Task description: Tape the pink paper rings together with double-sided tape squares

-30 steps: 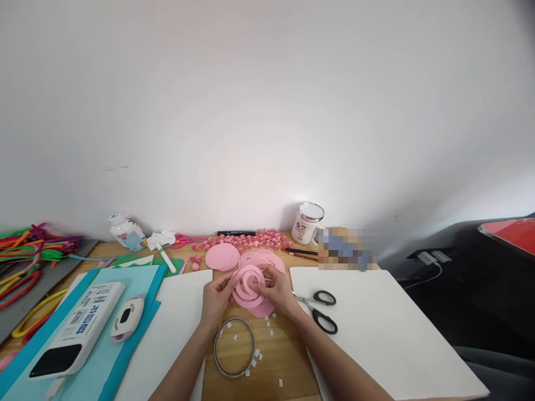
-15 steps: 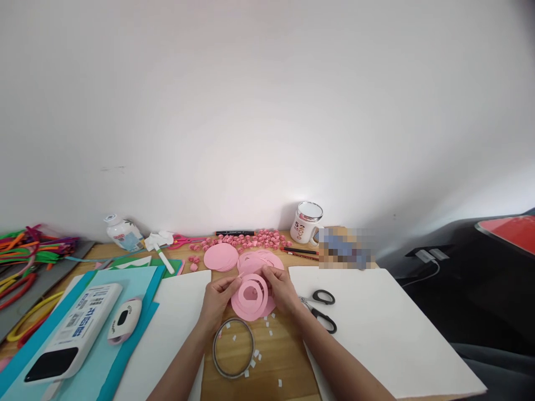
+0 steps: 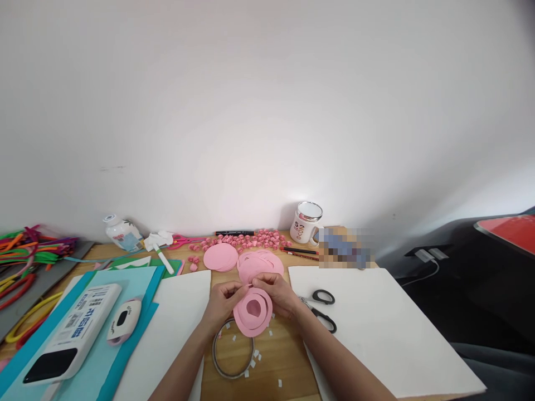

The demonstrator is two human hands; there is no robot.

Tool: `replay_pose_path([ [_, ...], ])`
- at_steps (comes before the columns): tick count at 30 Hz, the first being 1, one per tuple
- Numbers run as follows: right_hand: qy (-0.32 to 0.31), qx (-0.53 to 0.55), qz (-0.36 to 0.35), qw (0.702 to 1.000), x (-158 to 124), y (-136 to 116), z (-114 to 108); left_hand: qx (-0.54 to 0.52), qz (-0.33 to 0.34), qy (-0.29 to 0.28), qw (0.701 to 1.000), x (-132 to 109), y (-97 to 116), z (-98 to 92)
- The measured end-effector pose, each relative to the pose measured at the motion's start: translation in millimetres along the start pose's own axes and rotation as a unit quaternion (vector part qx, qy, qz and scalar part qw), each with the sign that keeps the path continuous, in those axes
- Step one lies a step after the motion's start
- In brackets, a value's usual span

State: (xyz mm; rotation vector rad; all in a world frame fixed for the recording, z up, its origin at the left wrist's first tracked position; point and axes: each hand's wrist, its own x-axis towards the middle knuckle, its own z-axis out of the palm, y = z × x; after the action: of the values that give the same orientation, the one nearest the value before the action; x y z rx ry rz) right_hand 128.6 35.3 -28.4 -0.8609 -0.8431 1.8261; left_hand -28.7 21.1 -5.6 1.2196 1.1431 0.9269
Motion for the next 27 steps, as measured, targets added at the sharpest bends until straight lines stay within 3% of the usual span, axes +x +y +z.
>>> replay_pose_path([
  [9, -0.022, 0.006, 0.019, 1.0, -0.1, 1.5, 0.0, 0.059, 0.022, 0.014, 0.998, -0.9, 2.9, 0.9],
  [16, -0.038, 0.027, 0.039, 0.998, -1.4, -1.6, 2.8, 0.063, -0.005, 0.007, 0.998, 0.9, -2.8, 0.9],
  [27, -0.051, -0.002, 0.026, 0.998, -1.6, 1.0, -1.1, 0.108, 0.038, 0.024, 0.993, -0.7, 1.0, 2.7],
])
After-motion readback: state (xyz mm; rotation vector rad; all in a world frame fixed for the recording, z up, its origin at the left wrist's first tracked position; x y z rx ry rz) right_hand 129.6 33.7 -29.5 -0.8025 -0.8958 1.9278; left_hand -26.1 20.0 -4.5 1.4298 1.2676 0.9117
